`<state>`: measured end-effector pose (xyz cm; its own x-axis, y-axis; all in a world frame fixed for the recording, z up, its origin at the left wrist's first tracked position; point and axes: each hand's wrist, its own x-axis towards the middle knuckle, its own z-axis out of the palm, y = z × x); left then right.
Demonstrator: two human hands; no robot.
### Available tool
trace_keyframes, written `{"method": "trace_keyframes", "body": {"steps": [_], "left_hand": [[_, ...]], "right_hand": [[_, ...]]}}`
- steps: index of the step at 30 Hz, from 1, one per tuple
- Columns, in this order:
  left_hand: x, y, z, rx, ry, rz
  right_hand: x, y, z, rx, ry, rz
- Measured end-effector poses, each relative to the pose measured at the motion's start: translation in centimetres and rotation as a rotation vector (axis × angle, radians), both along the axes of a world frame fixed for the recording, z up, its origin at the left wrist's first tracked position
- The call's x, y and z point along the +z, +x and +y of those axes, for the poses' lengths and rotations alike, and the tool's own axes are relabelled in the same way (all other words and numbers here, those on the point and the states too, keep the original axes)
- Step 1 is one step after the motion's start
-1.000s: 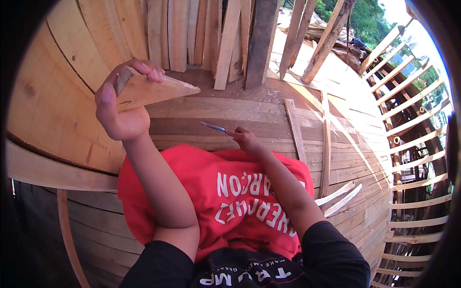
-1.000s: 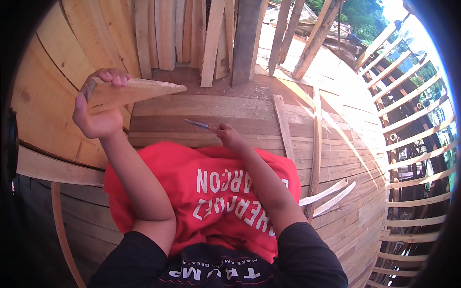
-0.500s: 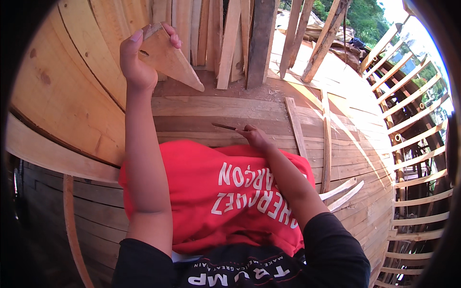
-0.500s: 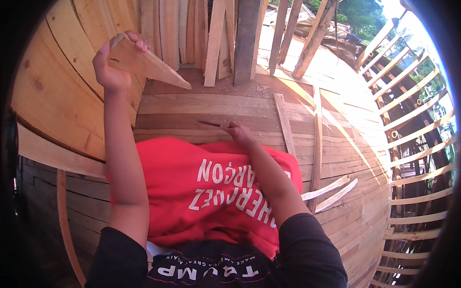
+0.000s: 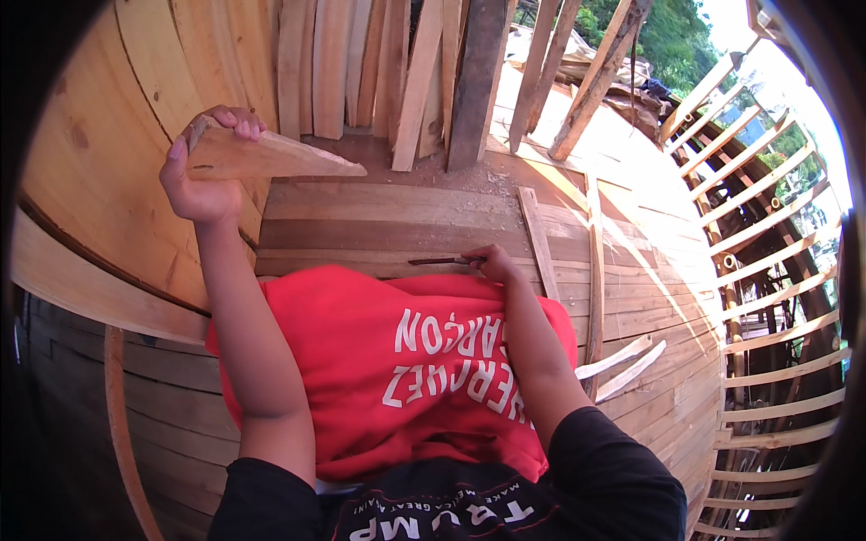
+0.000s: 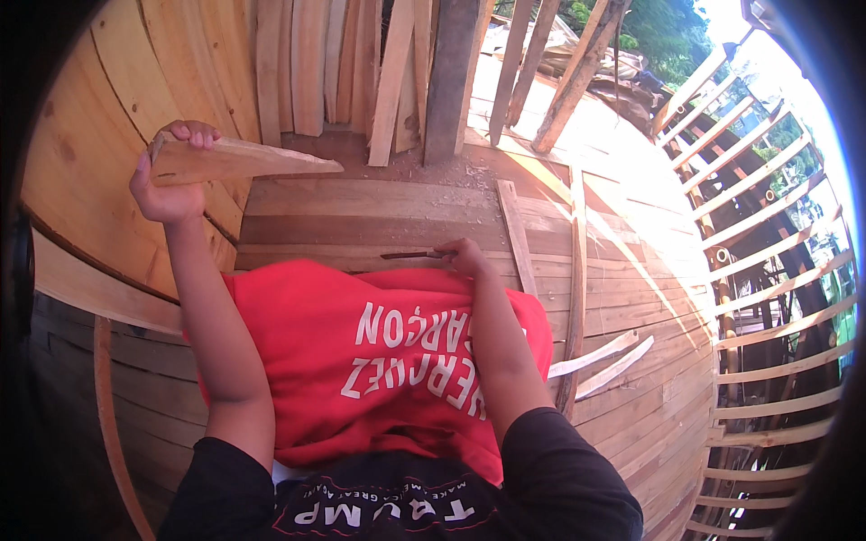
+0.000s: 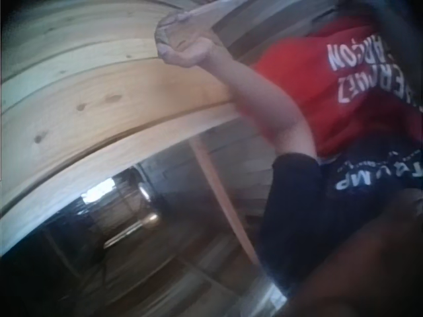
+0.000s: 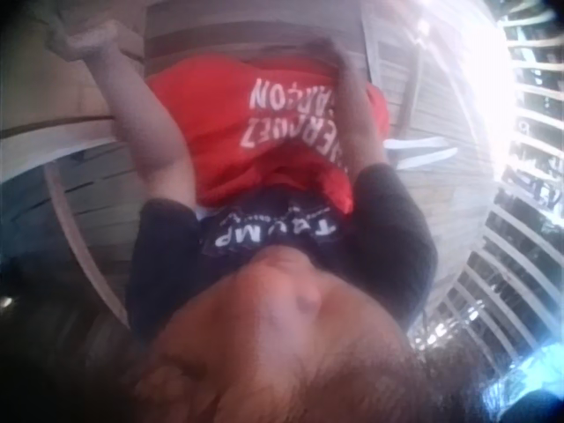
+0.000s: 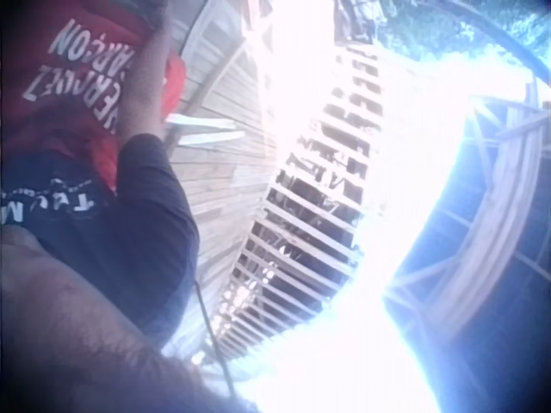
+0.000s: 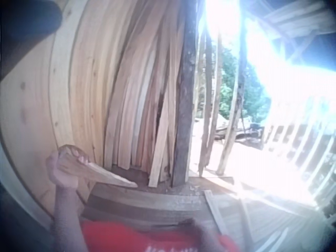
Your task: The person is carving a small, triangular piece of wood using a knife. They hold the wood in their left hand and use the knife in their right hand to shave off thin layers, refining the shape of the wood. The person occasionally pauses to inspect the piece before continuing to carve.
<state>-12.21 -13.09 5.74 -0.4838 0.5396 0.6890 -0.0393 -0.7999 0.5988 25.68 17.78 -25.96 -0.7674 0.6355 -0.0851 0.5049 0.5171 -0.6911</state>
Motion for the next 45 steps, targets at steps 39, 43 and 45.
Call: {"method": "trace_keyframes", "body": {"steps": [39,43,45], "left_hand": [[0.7,1.2,0.3,-0.032,0.011,0.088],[0.9,1.6,0.9,-0.093,0.012,0.075],[1.0,2.1,1.2,-0.097,0.006,0.109]], "right_hand": [[0.1,-4.6,-3.1,-0.192,0.386,-0.171],[1.9,-7.9,-7.7,0.286,0.395,-0.103],[2.2,-9.6,-9.8,0.436,0.415,-0.119]]}}
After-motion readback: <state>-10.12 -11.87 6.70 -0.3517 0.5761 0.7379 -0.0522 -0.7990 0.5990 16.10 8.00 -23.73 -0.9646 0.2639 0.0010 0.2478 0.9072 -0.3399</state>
